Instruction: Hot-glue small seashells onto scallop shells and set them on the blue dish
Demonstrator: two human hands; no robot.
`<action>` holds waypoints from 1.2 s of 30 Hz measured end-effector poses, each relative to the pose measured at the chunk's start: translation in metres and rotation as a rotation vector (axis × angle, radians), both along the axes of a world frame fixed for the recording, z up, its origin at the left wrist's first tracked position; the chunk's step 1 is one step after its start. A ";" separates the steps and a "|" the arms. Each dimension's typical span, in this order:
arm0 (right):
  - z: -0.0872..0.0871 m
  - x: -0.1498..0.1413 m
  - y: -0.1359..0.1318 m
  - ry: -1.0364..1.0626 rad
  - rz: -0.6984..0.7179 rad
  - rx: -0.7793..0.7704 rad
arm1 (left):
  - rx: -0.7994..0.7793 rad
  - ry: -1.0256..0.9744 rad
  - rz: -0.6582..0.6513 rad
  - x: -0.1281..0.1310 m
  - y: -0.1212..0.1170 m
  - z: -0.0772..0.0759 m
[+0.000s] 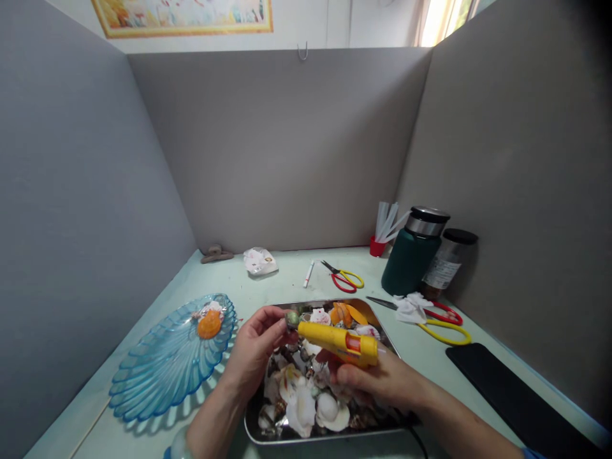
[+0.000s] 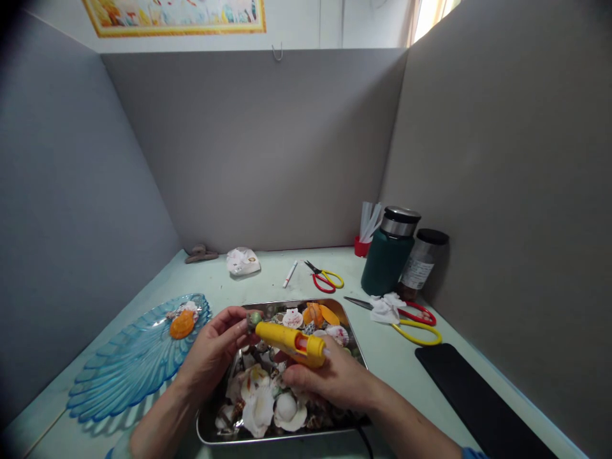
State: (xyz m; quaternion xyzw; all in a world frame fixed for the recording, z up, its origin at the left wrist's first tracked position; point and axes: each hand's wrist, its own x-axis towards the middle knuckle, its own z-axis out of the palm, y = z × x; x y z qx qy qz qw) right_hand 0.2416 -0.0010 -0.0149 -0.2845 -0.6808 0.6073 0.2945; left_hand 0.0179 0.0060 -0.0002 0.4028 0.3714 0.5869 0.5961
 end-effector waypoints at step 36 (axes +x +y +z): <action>0.012 0.000 0.000 -0.051 -0.058 0.246 | 0.044 0.077 -0.069 -0.001 -0.002 -0.004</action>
